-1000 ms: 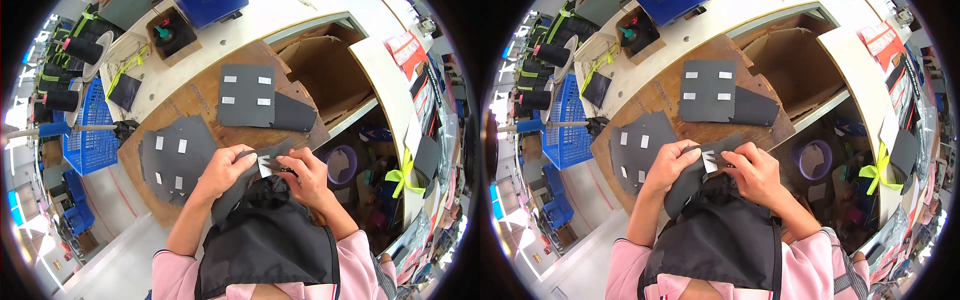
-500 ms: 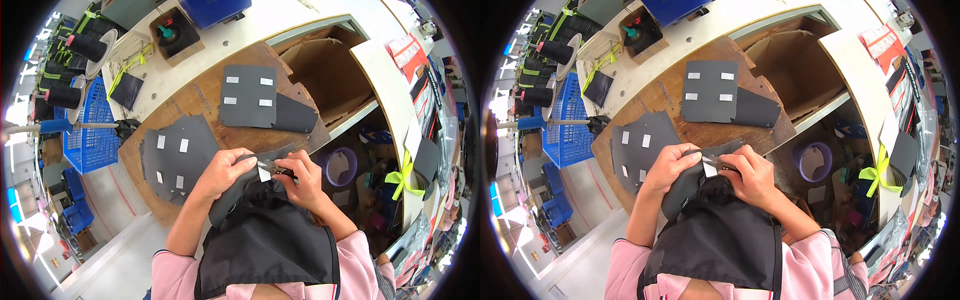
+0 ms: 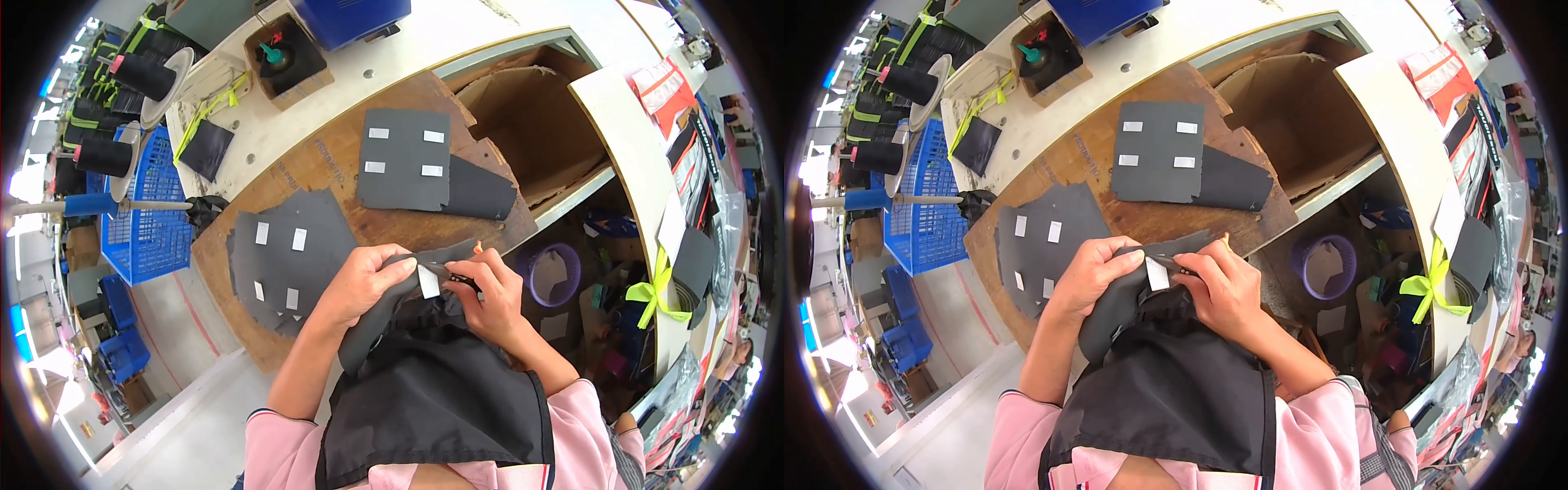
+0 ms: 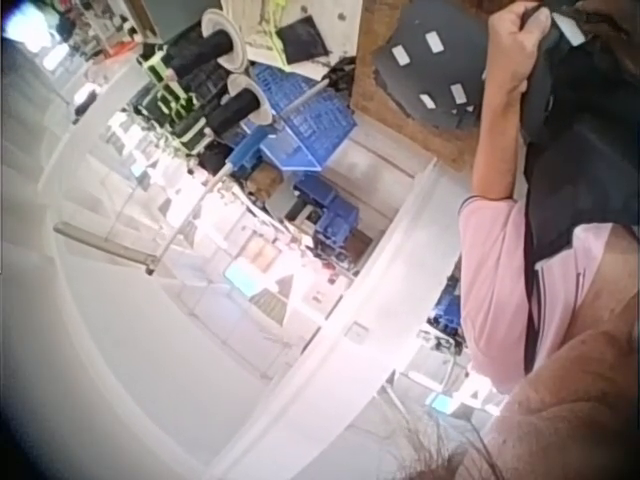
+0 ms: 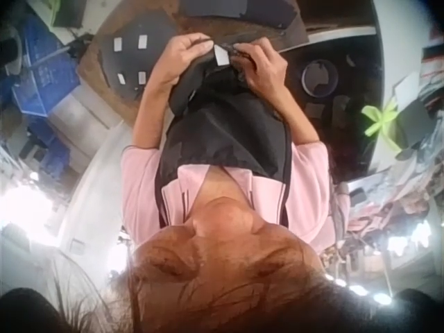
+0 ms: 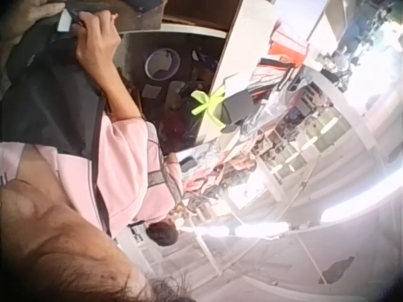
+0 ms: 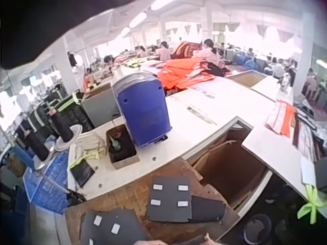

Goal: Manually sort and check fabric components at a factory workstation.

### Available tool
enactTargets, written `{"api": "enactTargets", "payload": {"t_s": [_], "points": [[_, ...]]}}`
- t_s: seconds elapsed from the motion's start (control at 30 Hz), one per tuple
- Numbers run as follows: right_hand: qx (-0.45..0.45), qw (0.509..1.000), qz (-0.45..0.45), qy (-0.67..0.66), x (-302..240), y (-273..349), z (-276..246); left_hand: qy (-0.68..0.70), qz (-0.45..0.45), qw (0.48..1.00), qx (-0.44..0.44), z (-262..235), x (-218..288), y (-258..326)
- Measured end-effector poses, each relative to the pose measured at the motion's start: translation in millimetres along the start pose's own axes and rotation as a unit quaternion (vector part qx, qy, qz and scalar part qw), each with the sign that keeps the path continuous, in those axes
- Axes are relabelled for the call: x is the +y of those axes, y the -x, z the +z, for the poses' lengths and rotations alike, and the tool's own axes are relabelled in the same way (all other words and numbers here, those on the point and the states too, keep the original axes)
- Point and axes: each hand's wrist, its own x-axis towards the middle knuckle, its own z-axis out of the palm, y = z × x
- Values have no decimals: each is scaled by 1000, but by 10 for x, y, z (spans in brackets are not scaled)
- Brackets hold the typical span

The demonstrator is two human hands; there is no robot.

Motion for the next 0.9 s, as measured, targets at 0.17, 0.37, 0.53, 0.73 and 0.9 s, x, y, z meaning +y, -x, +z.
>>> {"api": "enactTargets", "payload": {"t_s": [0.17,0.37,0.53,0.73,0.9], "points": [[20,978,191,-77,190,-32,-5,-110,53,990,73,-435,-12,205],[-69,950,299,55,1008,-209,182,-437,33,841,317,-1516,-13,370],[-28,931,326,159,1346,-560,710,-649,74,588,477,-1715,-526,-9],[55,919,390,-2,1597,-479,951,-506,344,656,442,-1039,-14,-312],[-31,900,355,-250,896,-488,371,-416,399,768,279,-441,253,-579]]}}
